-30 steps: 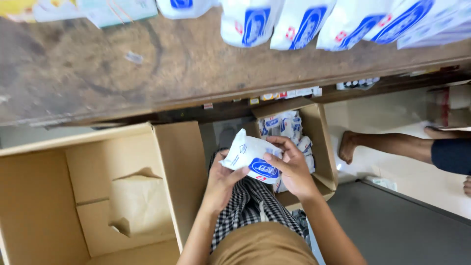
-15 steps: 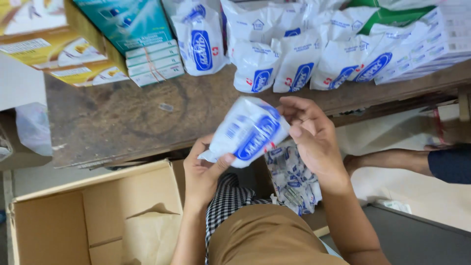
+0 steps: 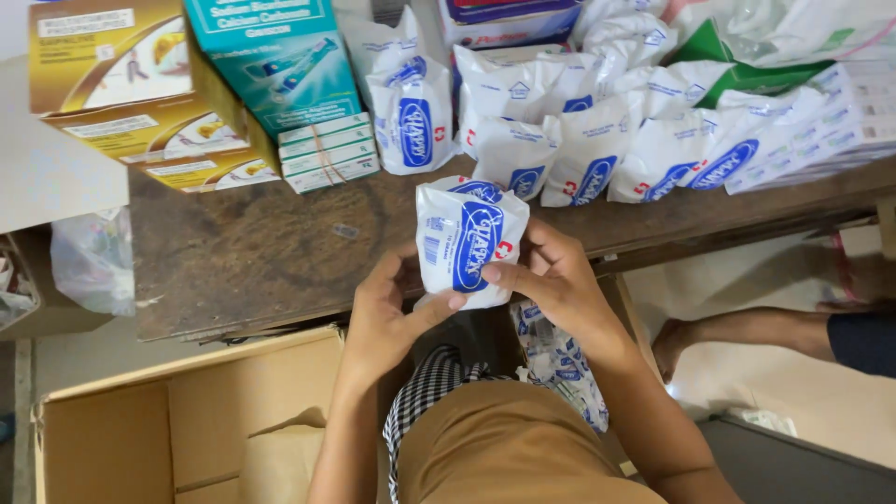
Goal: The person organizes and stocks cotton wool packets from a box onto a pharmacy counter.
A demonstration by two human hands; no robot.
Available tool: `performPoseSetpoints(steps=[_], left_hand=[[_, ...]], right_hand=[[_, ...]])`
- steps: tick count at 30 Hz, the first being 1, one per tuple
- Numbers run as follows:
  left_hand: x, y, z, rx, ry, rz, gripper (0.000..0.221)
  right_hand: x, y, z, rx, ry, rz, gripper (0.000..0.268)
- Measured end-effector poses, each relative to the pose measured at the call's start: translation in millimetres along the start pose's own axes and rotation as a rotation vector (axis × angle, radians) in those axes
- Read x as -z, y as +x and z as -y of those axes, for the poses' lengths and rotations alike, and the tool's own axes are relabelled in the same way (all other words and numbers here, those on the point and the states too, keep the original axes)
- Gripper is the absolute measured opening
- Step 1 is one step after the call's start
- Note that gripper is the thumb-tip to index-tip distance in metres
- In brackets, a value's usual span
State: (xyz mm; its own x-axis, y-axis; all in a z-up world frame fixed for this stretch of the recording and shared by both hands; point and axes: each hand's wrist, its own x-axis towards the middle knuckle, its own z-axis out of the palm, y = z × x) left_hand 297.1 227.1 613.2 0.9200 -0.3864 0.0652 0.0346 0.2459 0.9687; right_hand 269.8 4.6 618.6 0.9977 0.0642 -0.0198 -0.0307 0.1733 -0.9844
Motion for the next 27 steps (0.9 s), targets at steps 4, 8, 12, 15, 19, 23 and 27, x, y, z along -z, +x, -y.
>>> performPoseSetpoints(steps=[4,8,12,15,19,23,27], left_hand=[[4,8,11,-0.006,-0.063,-0.136,0.04],[5,11,22,0.053,-0.081,-0.264,0.029],[7,6,31,0.096,-0.051,-0.273,0.03],[12,6,15,0.059,-0.173,-0.157,0.043],[37,2,-9,-0.041,-0.206,-0.101,0.058],[48,-1,-39,-0.246,0.197,-0.162,0.039],[48,1,-42,-0.415,0.672,-0.185,0.011]], right_hand=[[-21,16,-3,0.075,-0.003,0.03,0.052],[-28,23,-17,0.085,0.038,0.001,0.05],[-29,24,-27,0.088,0.017,-0.057,0.041],[-22,25,-40,0.084,-0.041,-0.048,0.038],[-21,31,-32,0.036,-0.037,0.011,0.042],[-24,30,-21,-0.017,-0.01,0.071,0.051],[-22,28,-22,-0.018,-0.071,0.107,0.053]])
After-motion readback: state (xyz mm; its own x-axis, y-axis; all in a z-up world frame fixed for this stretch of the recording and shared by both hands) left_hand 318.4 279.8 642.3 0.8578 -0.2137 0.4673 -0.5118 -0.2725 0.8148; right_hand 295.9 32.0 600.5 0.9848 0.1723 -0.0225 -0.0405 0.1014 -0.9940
